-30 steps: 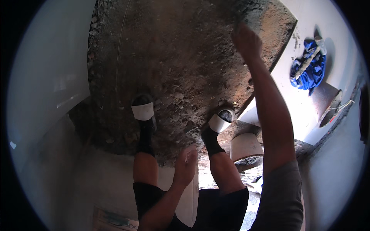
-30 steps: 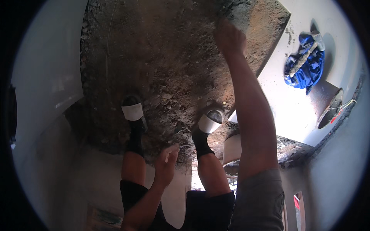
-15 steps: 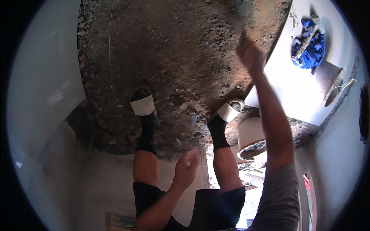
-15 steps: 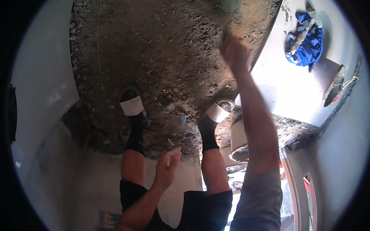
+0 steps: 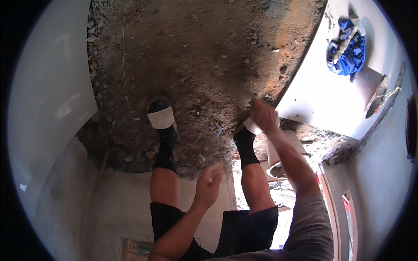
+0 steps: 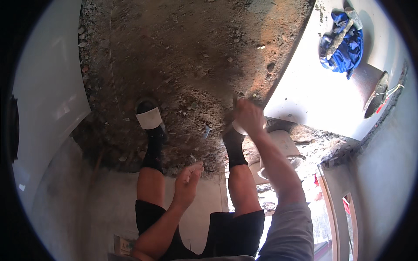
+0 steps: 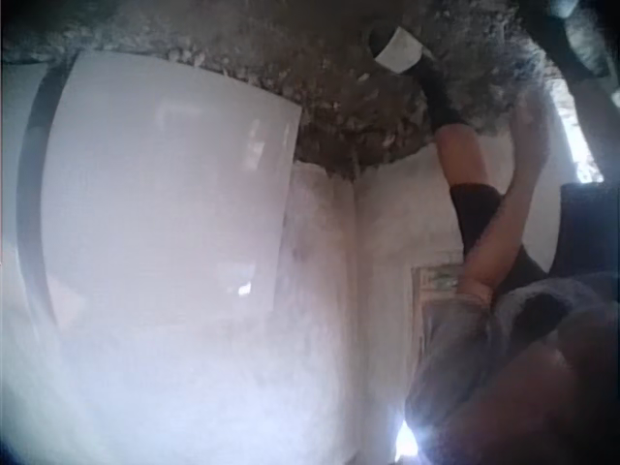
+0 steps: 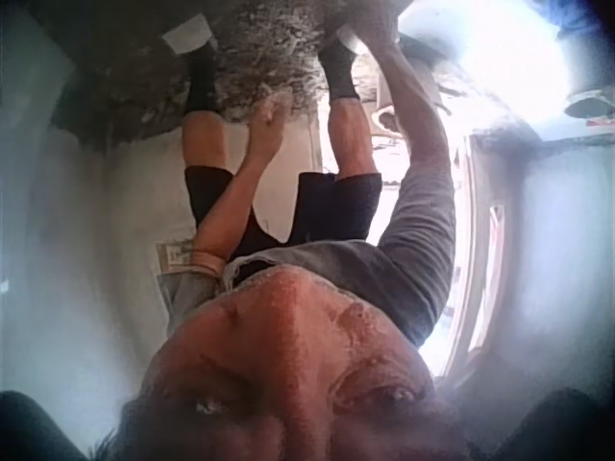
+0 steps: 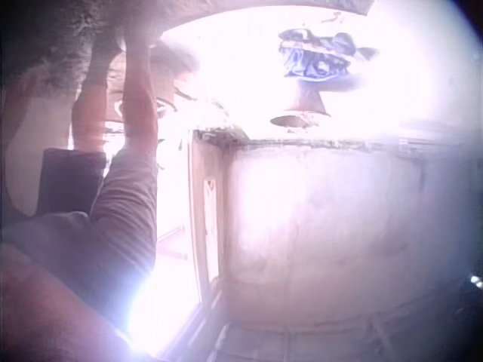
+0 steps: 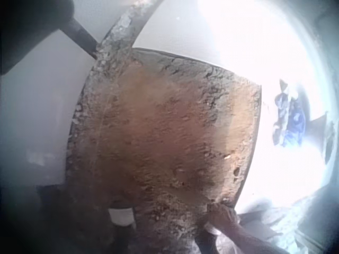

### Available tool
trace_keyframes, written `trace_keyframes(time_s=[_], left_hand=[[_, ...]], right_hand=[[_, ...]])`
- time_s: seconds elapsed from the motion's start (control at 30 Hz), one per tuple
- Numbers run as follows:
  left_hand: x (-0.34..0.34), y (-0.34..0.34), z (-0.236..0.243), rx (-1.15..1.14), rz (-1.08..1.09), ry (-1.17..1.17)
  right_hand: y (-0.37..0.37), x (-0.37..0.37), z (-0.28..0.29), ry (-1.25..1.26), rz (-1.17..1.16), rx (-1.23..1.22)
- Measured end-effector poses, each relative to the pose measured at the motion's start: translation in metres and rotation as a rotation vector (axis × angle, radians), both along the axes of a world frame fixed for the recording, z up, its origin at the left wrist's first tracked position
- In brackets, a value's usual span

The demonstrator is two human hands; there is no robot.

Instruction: The person kneels on the floor and installs large white tiles. They use a rubber mallet to tap the tiles into place and a trowel to spread mortar on the floor before positioning each tile.

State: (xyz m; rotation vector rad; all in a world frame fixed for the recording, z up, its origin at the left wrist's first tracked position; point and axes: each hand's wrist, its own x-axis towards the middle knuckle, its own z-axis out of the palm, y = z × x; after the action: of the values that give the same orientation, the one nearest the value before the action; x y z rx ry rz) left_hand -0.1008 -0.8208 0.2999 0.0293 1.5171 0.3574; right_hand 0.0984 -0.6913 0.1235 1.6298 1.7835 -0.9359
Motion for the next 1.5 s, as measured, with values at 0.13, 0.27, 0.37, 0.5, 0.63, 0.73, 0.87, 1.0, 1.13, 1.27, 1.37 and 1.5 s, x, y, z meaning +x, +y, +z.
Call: trace_keyframes(time_s=[0.13,0.27,0.37,0.5,0.63,0.73,0.87,1.0,1.13,1.27,1.37,1.5], left_hand=[[-0.008,-0.001,0.001,0.066,-0.040,0.016],[-0.020,0.002,0.003,0.043,0.002,0.020],[-0.028,0.002,0.001,0.051,0.084,0.014],[-0.035,-0.004,0.001,0.035,0.076,-0.013],[-0.040,-0.013,0.002,-0.002,0.065,-0.073],[-0.046,-0.014,0.002,0.019,0.111,-0.041],[-0.045,-0.012,0.003,0.061,0.100,-0.007],[-0.035,-0.015,0.001,0.113,0.044,0.002],[-0.031,-0.018,-0.002,0.082,-0.063,-0.029],[-0.031,-0.010,-0.005,0.056,-0.124,-0.036],[-0.026,-0.001,-0.006,0.085,-0.160,-0.027],[-0.012,-0.001,-0.003,0.066,-0.172,-0.028]], right_hand=[[0.182,-0.067,-0.061,0.187,-0.015,0.496],[0.139,-0.116,-0.092,0.064,0.052,0.094],[-0.005,-0.091,-0.068,0.137,0.224,0.010],[-0.085,-0.049,-0.024,0.223,0.301,-0.136],[-0.002,-0.081,-0.044,0.093,0.136,0.097],[0.034,-0.101,-0.076,0.057,-0.010,0.042],[-0.063,-0.058,-0.039,0.000,0.180,-0.101],[-0.145,0.002,0.033,-0.050,0.167,-0.264],[-0.128,0.024,0.089,-0.130,-0.019,-0.104],[-0.032,0.033,0.065,-0.246,-0.148,0.075],[0.044,0.034,0.019,-0.179,-0.268,0.202],[0.066,0.015,-0.061,-0.114,-0.382,0.044]])
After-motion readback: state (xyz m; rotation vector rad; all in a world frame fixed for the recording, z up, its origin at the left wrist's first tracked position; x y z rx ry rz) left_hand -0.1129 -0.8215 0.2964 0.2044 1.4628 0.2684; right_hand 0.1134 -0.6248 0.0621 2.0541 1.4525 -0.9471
